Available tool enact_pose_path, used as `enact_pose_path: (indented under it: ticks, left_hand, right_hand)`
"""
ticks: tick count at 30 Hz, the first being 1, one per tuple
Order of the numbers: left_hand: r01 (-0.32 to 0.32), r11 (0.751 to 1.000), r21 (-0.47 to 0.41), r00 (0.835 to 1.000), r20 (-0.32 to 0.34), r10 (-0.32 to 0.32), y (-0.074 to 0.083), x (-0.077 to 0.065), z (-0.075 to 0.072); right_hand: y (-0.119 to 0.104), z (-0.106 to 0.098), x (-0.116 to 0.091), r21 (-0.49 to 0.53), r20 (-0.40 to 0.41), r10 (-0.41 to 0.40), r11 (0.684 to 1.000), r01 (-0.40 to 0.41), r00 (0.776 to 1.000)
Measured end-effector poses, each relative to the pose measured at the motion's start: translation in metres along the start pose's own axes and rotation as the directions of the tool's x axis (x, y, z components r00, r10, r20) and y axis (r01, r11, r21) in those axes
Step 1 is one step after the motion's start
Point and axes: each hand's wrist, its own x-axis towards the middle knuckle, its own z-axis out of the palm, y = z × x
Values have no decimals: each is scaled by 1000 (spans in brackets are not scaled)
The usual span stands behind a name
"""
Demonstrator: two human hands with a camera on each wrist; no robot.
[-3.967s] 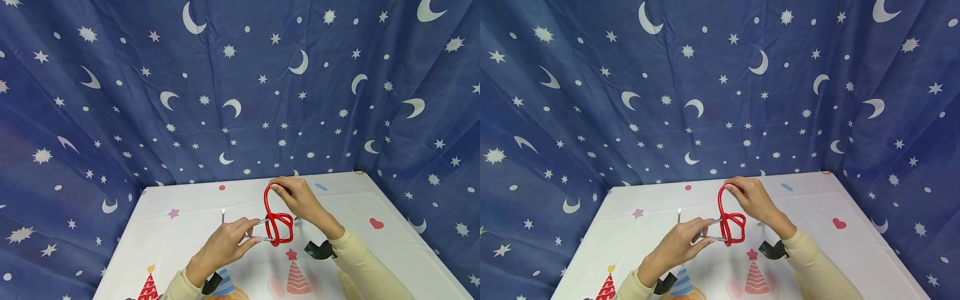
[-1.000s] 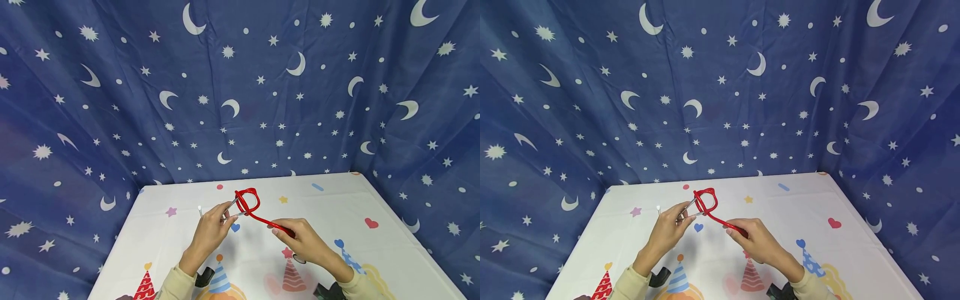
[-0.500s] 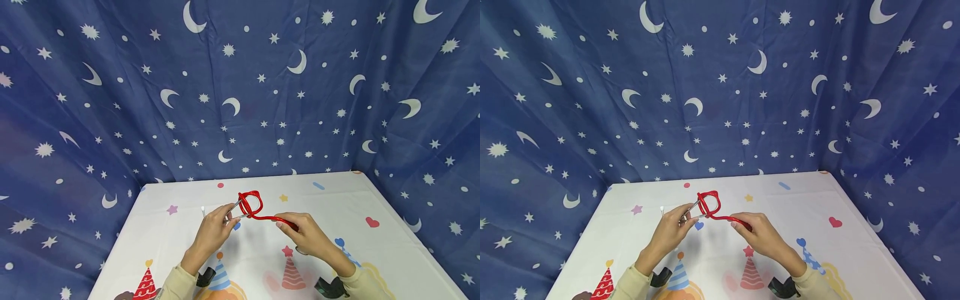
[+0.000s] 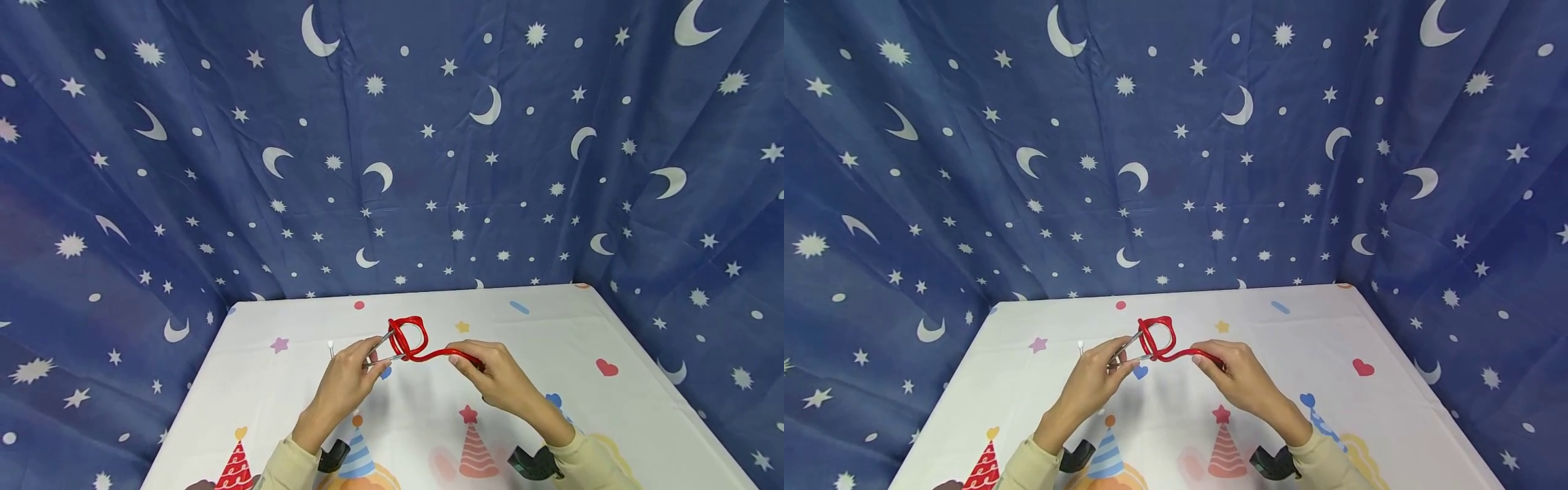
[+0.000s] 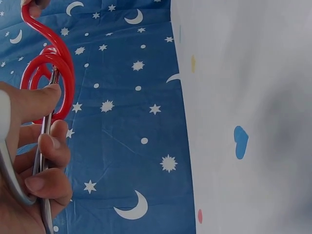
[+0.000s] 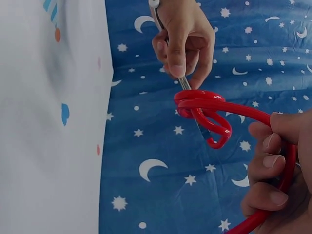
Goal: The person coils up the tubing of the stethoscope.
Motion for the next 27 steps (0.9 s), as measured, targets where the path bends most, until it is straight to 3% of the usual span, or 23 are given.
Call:
enact_pose_path:
  ticks: [14, 23, 27]
  left_hand:
    - [-77, 994, -76, 994, 76, 82, 2, 3, -2]
    - [-93, 984, -155, 982, 151, 117, 6, -3, -4]
    - [-98, 975, -199, 966, 216, 141, 7, -6, -4]
  right_hand:
    - [-2, -4, 17, -89, 0, -91, 992, 90, 996]
    - [1, 0, 26, -40, -5, -93, 995, 93, 996]
    - [4, 3, 28, -17, -10, -91, 996, 91, 996]
